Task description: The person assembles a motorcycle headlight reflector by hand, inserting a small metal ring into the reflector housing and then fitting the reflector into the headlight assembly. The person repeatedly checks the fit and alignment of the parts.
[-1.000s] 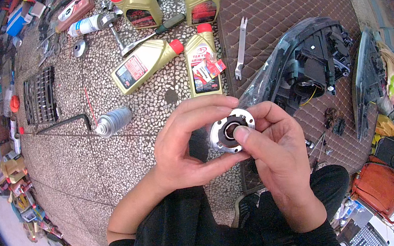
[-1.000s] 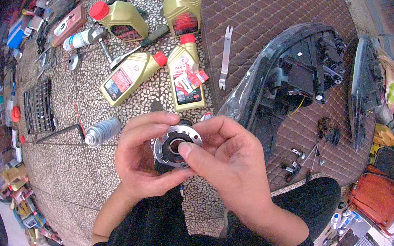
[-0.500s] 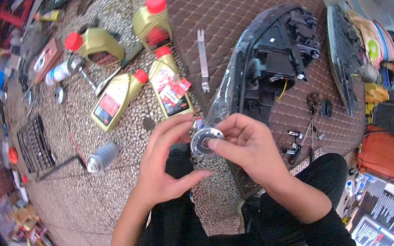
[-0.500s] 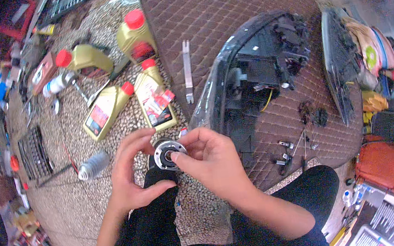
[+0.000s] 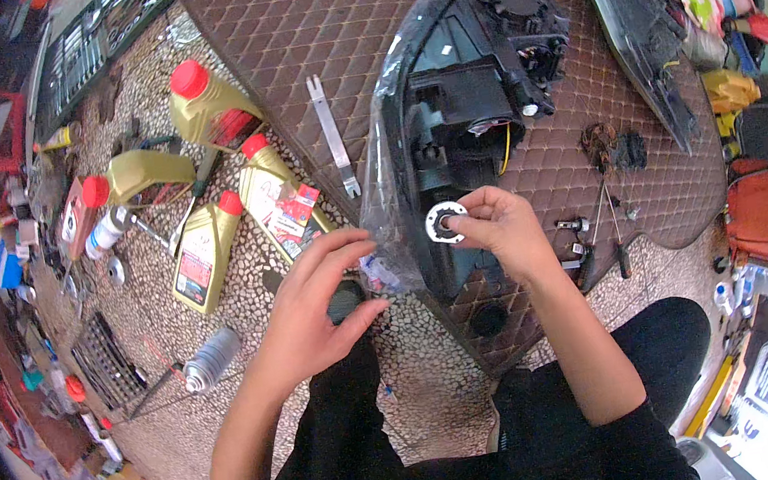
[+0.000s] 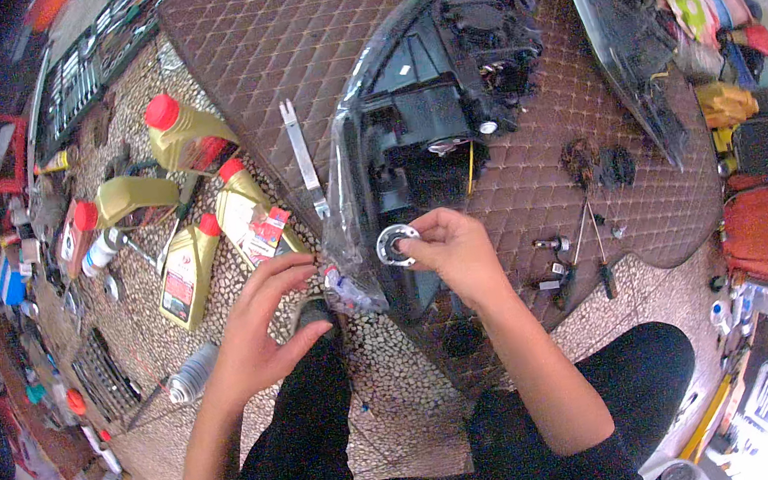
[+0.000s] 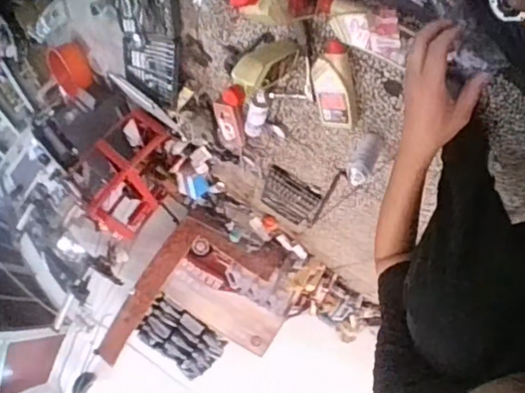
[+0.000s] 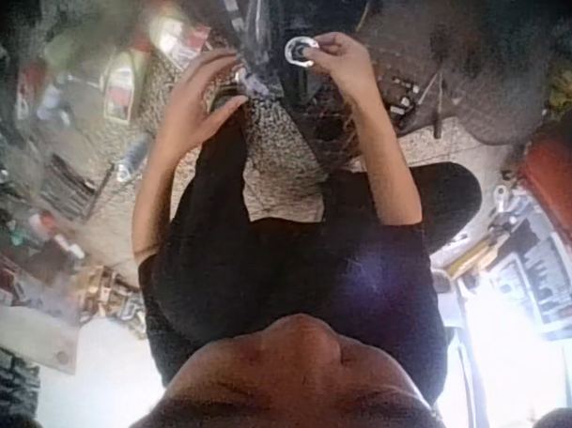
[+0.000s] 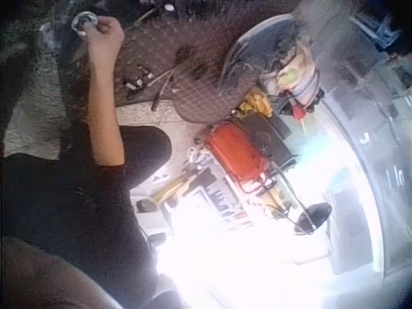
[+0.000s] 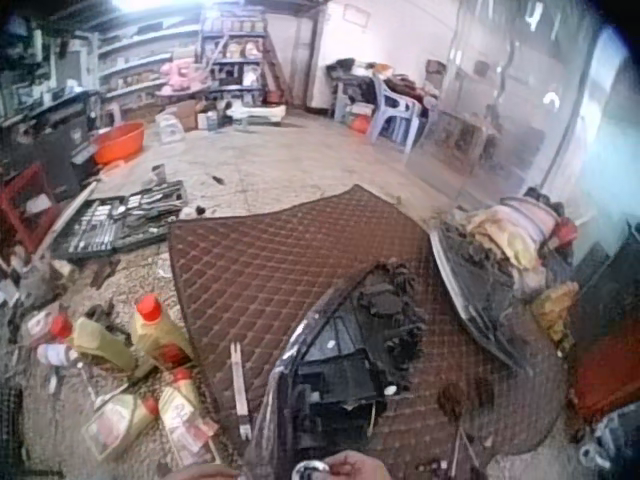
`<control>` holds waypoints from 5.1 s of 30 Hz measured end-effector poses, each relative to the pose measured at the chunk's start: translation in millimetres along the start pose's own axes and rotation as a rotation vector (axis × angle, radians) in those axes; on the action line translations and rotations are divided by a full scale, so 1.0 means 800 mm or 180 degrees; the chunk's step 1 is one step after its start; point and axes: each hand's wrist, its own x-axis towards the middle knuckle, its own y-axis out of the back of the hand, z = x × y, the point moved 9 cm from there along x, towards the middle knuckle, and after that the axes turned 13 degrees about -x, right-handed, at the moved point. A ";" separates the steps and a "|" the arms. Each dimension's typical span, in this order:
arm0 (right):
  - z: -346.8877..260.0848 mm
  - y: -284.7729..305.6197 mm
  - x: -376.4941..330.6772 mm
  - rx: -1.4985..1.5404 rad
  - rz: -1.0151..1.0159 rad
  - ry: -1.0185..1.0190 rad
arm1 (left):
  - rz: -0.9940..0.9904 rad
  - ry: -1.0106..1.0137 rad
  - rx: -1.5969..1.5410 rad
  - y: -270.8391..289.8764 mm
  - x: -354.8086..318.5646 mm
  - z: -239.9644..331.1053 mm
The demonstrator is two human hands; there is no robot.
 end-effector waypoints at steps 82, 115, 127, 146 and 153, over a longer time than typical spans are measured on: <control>0.177 0.152 0.017 0.2623 0.2045 0.0663 | -0.1687 0.1660 -0.0733 -0.174 0.221 -0.090; 0.062 0.095 -0.021 -0.0324 0.2950 0.1332 | -0.1104 0.1044 0.0171 -0.145 0.235 -0.072; 0.026 0.060 0.016 0.0219 0.2855 0.1388 | -0.0997 0.0905 0.0381 -0.138 0.242 -0.069; 0.018 0.052 0.012 -0.0069 0.3502 0.1358 | -0.0930 0.0828 0.0426 -0.141 0.244 -0.072; 0.023 0.052 0.031 0.0156 0.3523 0.1110 | -0.1018 0.0669 0.0684 -0.139 0.239 -0.047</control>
